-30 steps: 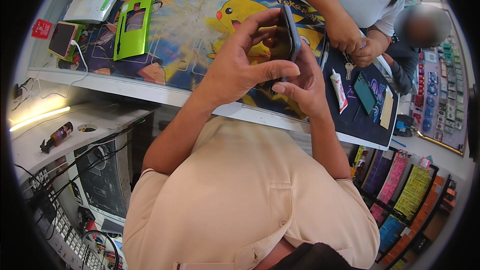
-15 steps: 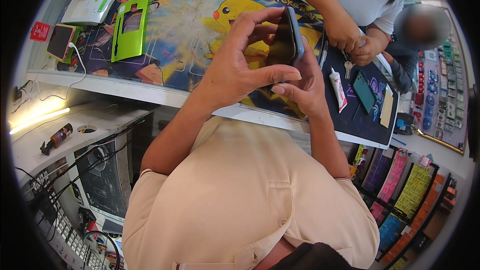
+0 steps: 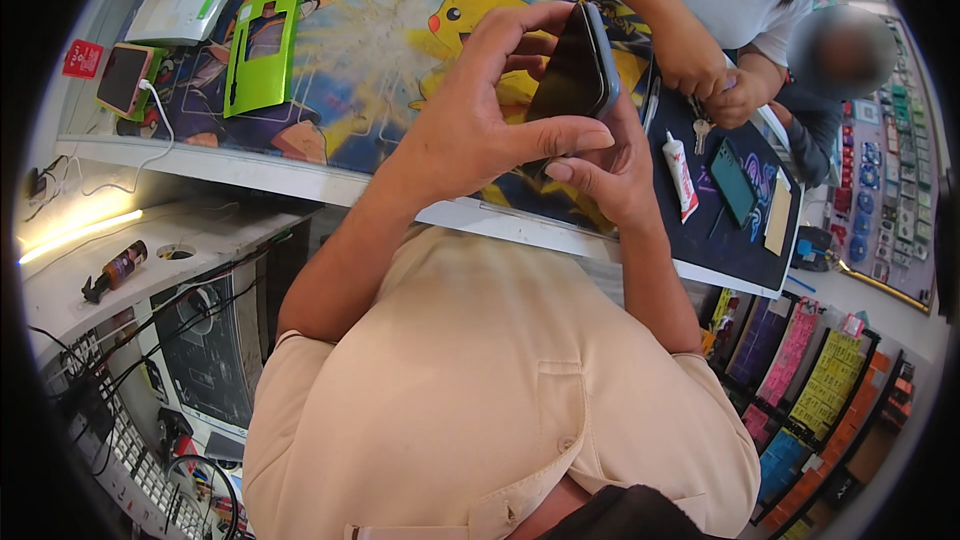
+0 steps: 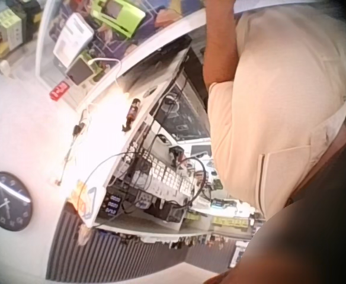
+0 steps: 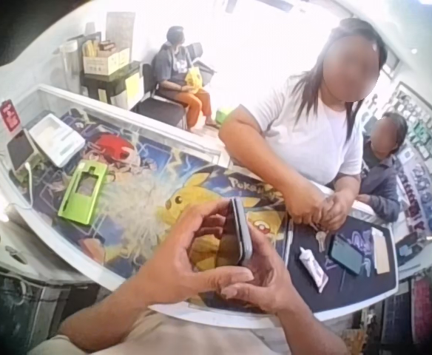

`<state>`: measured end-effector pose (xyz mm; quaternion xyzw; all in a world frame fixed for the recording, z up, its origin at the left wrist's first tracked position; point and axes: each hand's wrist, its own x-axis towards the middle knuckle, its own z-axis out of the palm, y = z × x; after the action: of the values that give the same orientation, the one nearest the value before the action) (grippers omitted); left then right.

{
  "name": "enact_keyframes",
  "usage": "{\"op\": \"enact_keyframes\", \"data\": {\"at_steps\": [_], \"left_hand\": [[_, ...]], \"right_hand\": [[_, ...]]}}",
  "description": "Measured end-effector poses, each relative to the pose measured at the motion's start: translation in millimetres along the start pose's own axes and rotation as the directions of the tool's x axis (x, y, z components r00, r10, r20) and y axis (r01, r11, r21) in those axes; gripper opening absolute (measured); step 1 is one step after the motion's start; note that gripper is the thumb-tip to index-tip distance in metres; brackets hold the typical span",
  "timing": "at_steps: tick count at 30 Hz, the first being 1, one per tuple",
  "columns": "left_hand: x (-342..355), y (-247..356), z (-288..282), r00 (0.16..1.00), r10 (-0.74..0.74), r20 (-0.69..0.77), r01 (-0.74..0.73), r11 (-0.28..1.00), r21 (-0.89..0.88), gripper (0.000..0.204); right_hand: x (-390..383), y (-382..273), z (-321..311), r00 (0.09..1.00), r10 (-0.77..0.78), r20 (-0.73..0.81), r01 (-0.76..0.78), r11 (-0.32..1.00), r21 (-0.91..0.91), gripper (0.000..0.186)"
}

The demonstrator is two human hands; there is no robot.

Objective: The person cleans a workbench with a brush, then receives a smartphone from a customer. They remove the phone's back cover, apply adhesive along the frame, and reattach the back cover. The person handles the phone and adhesive tube throughout the process.

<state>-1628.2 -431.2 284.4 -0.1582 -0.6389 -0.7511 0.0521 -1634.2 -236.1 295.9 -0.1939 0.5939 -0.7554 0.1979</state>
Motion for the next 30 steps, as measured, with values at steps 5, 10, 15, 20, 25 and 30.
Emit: {"op": "enact_keyframes", "data": {"at_steps": [5,10,15,20,25,30], "left_hand": [[13,13,-1,0.999,0.005,0.040,-0.009,0.996,0.091,0.083],[45,35,-11,0.980,-0.061,0.189,-0.003,0.946,0.325,0.081],[69,46,-2,0.958,-0.137,0.251,-0.004,0.872,0.490,0.080],[78,45,7,0.948,-0.168,0.269,0.003,0.853,0.521,0.078],[77,44,16,0.951,-0.173,0.258,0.003,0.835,0.550,0.079],[62,57,28,0.943,-0.207,0.262,-0.015,0.758,0.653,0.077]], "right_hand": [[-2,0,-5,0.999,0.029,-0.033,-0.029,1.000,-0.008,0.102],[-1,2,-9,0.996,0.046,-0.071,-0.048,0.999,-0.017,0.086],[1,5,-8,0.977,0.121,-0.178,-0.124,0.992,-0.007,0.061],[-3,1,-9,0.978,0.100,-0.186,-0.106,0.994,-0.025,0.054],[-8,2,-14,0.969,0.152,-0.194,-0.162,0.986,-0.037,0.054],[-23,0,-32,0.962,0.123,-0.245,-0.150,0.984,-0.094,0.057]]}}
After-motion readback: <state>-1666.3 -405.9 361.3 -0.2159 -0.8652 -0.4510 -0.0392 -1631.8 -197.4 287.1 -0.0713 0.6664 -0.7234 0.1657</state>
